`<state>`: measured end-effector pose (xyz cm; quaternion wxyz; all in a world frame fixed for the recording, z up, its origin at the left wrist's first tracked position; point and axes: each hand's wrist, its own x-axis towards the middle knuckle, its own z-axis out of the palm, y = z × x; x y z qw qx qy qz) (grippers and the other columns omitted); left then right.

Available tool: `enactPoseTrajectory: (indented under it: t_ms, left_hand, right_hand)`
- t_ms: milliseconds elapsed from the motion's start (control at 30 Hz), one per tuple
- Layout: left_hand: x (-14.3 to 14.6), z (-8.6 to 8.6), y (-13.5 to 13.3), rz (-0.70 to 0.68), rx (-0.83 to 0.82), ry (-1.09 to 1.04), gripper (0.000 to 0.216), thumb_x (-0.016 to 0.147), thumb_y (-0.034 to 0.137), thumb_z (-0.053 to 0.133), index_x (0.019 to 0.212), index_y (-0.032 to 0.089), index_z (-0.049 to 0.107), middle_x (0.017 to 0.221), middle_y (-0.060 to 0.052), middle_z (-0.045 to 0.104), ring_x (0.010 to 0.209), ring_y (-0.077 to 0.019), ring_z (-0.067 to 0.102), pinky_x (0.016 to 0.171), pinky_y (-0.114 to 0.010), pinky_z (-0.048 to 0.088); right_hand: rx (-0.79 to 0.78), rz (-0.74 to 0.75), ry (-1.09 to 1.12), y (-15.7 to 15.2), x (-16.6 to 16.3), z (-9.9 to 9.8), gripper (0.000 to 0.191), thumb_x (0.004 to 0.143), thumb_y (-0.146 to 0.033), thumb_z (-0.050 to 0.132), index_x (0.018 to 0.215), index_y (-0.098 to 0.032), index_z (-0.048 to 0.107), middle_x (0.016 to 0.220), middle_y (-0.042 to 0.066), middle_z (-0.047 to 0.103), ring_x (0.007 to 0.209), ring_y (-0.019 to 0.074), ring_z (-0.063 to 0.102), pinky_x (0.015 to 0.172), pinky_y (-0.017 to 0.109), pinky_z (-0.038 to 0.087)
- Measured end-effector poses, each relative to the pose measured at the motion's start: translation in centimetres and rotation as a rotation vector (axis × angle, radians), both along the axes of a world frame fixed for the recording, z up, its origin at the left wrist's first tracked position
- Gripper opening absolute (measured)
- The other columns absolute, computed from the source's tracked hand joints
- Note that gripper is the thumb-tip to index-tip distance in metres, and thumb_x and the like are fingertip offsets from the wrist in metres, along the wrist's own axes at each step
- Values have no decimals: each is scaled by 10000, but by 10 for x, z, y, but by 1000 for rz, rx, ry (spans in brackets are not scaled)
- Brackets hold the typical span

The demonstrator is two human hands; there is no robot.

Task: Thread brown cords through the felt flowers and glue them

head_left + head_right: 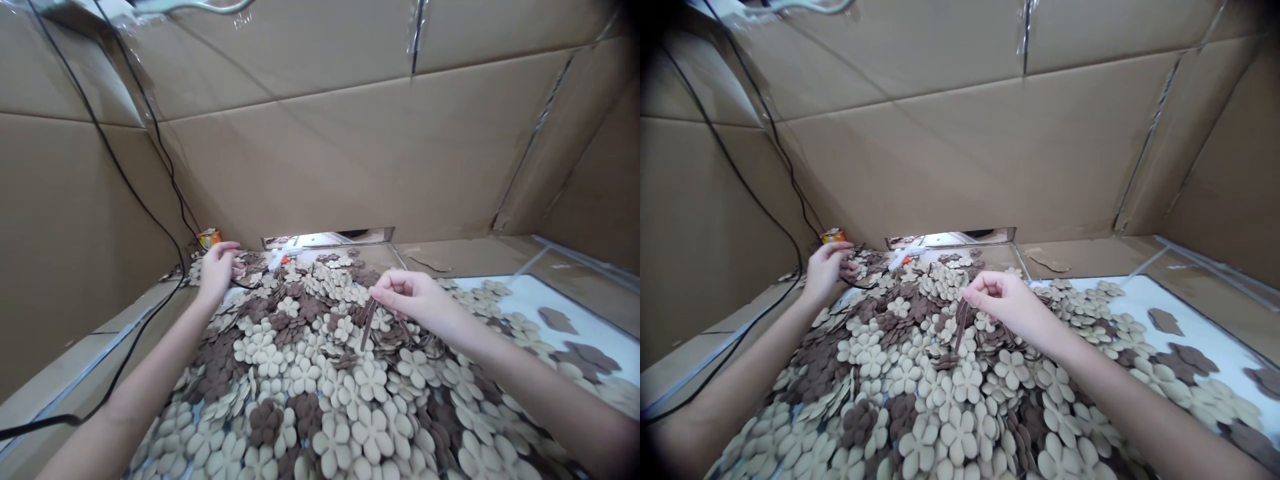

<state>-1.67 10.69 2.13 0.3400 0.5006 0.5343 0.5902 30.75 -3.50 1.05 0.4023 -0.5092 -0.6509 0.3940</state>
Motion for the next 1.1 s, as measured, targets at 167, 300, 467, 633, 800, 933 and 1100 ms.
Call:
enactPoseTrajectory:
  t_ms: [167, 300, 467, 633, 800, 933, 1100]
  left_hand:
    - [66, -7, -77, -524, 24, 270, 163, 787, 279, 620, 870, 194, 731, 984, -50, 711, 969, -226, 615, 824, -286, 490]
    - [108, -14, -119, -895, 11, 336, 291, 859, 367, 546, 1059, 219, 696, 1080, -38, 702, 1039, -233, 602, 947, -331, 428]
    - [122, -30, -121, -888, -59, 208, 239, 813, 374, 617, 867, 165, 720, 838, -32, 724, 836, -204, 642, 767, -270, 478]
    - [118, -35, -122, -727, -16, 253, 234, 812, 375, 626, 763, 159, 701, 742, -19, 707, 658, -138, 592, 602, -211, 438]
    - [118, -30, -125, -760, -18, 288, 228, 822, 362, 615, 770, 163, 712, 796, -43, 736, 728, -171, 633, 665, -236, 472]
    - [119, -28, -125, -760, -32, 304, 223, 818, 361, 619, 765, 168, 718, 805, -48, 746, 705, -172, 641, 629, -236, 476]
    - [118, -28, -126, -756, -21, 302, 212, 806, 349, 633, 745, 167, 724, 757, -38, 743, 700, -175, 650, 635, -237, 485]
  right_hand:
    - [27, 18, 56, -5, -13, -2, 317, 767, -464, 641, 706, -162, 567, 556, -43, 449, 497, 79, 382, 455, 213, 249]
    - [19, 54, 144, -8, -22, -5, 274, 749, -420, 671, 703, -160, 595, 541, -52, 458, 467, 67, 343, 440, 211, 237]
    - [29, 60, 216, -9, -24, -8, 220, 743, -367, 687, 702, -158, 631, 557, -41, 539, 455, 61, 368, 442, 212, 259]
    - [20, 75, 267, -9, -26, -12, 229, 750, -383, 676, 719, -158, 650, 645, -4, 635, 488, 73, 441, 461, 213, 299]
    - [-42, 85, 261, -5, -23, -14, 241, 734, -406, 690, 773, -171, 654, 589, -27, 574, 486, 73, 433, 448, 200, 294]
    - [-138, 103, 239, -1, -18, -13, 296, 720, -446, 691, 831, -175, 647, 551, -46, 505, 475, 72, 401, 439, 195, 302]
    - [-120, 130, 184, 0, -15, -12, 281, 690, -419, 721, 778, -160, 652, 556, -51, 485, 468, 57, 351, 427, 195, 224]
